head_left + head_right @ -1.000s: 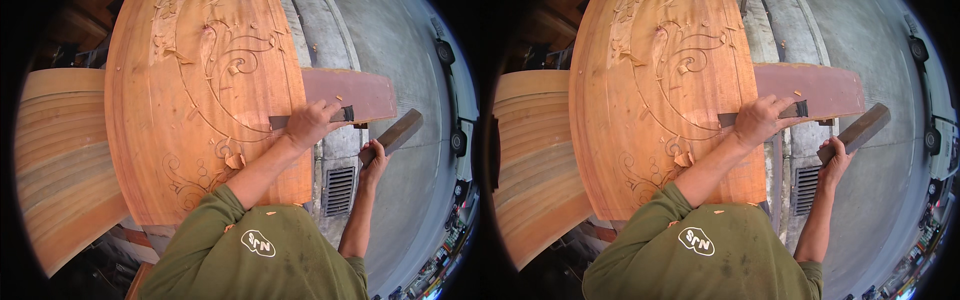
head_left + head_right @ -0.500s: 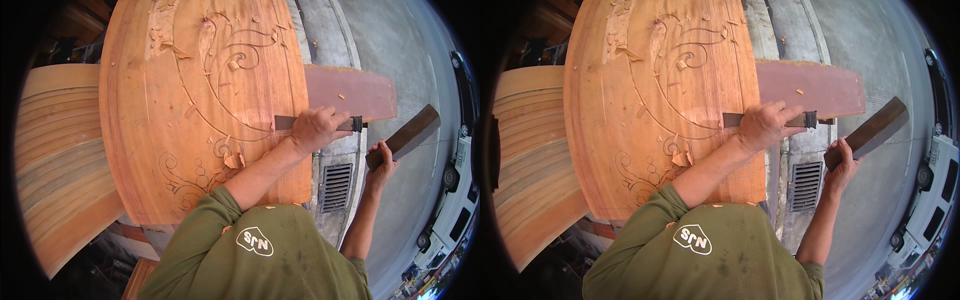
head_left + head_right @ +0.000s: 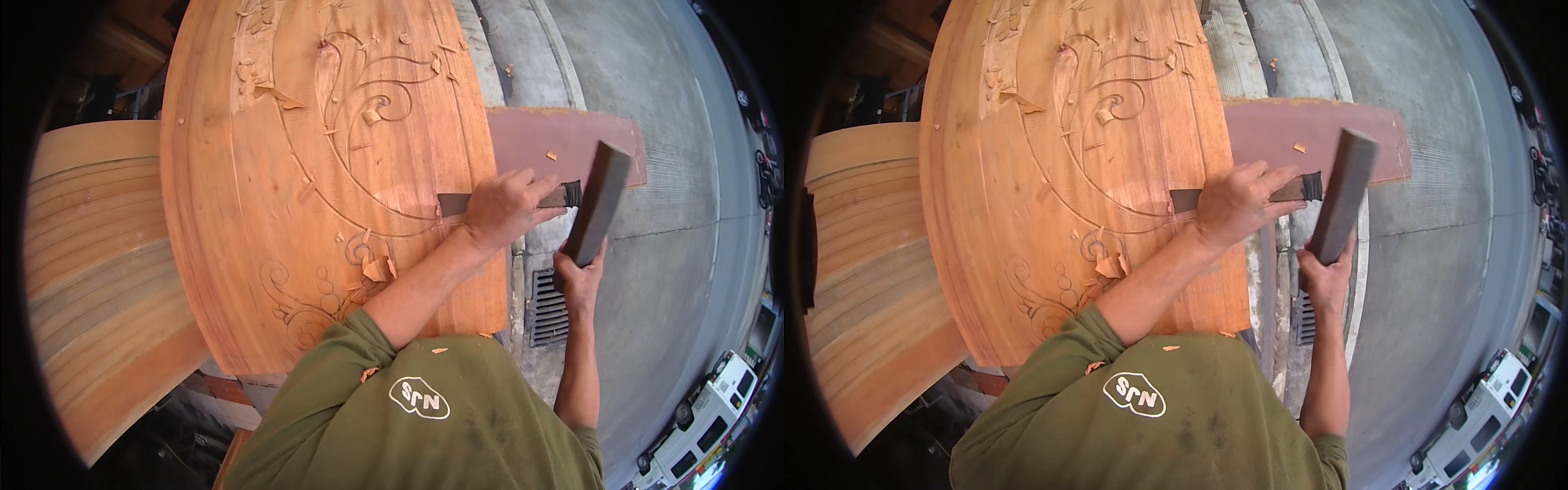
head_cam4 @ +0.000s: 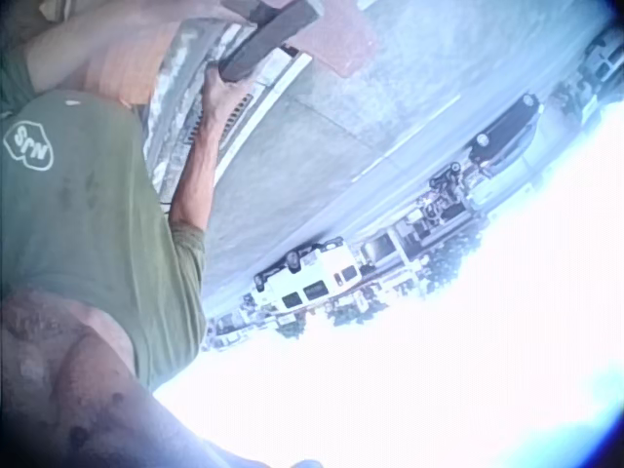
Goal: The person carves decorative patterns into a large wooden board using a chisel and a wooden mallet. They hammer the chisel to remove wood shavings along traced lines and then use their hands to clear the debris.
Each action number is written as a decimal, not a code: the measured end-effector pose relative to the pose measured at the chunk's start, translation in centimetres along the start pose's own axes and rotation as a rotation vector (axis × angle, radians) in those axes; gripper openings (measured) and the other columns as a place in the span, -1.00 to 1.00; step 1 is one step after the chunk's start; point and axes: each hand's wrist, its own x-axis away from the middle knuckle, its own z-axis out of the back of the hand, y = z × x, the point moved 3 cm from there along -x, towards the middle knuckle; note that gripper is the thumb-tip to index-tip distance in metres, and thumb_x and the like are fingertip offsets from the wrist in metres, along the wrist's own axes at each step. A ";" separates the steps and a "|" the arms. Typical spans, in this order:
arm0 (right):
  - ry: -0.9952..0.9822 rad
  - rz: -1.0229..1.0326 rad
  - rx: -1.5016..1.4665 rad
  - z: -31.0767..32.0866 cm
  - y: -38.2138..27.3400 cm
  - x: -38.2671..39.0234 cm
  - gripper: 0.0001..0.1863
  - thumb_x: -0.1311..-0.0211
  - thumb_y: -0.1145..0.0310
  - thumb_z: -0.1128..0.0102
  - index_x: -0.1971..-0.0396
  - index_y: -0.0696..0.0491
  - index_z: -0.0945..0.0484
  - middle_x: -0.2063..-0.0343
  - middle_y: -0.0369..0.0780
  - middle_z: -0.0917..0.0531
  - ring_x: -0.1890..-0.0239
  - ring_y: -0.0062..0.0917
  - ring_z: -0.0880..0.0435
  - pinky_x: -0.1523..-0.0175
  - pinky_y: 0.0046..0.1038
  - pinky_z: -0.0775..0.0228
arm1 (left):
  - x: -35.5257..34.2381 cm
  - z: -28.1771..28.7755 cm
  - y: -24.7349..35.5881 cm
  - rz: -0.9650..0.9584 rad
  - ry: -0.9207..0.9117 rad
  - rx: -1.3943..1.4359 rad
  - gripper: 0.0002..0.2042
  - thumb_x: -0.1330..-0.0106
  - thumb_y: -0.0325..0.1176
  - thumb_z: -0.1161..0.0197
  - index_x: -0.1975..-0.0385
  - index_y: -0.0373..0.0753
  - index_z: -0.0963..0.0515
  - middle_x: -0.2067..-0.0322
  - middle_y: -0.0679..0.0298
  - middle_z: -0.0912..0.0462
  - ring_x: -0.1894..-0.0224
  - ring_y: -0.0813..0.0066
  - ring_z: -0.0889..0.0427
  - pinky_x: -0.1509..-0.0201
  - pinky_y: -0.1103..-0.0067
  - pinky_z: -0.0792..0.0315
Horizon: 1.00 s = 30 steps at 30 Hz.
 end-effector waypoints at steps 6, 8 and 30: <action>0.160 -0.083 -0.303 4.1 1.6 -2.6 -0.17 -0.19 0.61 -0.40 -0.49 0.05 -0.33 0.27 -0.30 -0.65 0.33 -0.61 -0.64 0.21 -0.48 -0.55 | 0.0 0.4 0.1 0.016 -0.021 -0.023 -0.51 -0.16 0.06 -0.63 -0.04 0.01 -0.77 0.44 0.34 -0.62 0.38 0.32 -0.75 0.33 0.40 -0.66; 0.232 -0.107 -0.511 1.6 0.7 -1.9 -0.21 -0.20 0.60 -0.41 -0.45 0.06 -0.33 0.28 -0.29 -0.65 0.36 -0.60 -0.65 0.25 -0.48 -0.55 | 0.2 0.1 -0.2 0.021 -0.021 -0.021 -0.51 -0.16 0.06 -0.63 -0.04 0.01 -0.77 0.44 0.34 -0.62 0.38 0.33 -0.75 0.34 0.40 -0.66; 0.249 -0.053 -0.565 -0.5 -1.4 -1.0 -0.49 -0.24 0.49 -0.42 -0.11 0.12 -0.36 0.31 -0.21 -0.64 0.37 -0.52 -0.70 0.25 -0.45 -0.62 | 0.5 1.2 -0.6 0.025 0.017 -0.027 -0.51 -0.13 0.07 -0.65 -0.02 0.03 -0.80 0.43 0.36 -0.63 0.39 0.34 -0.75 0.35 0.41 -0.66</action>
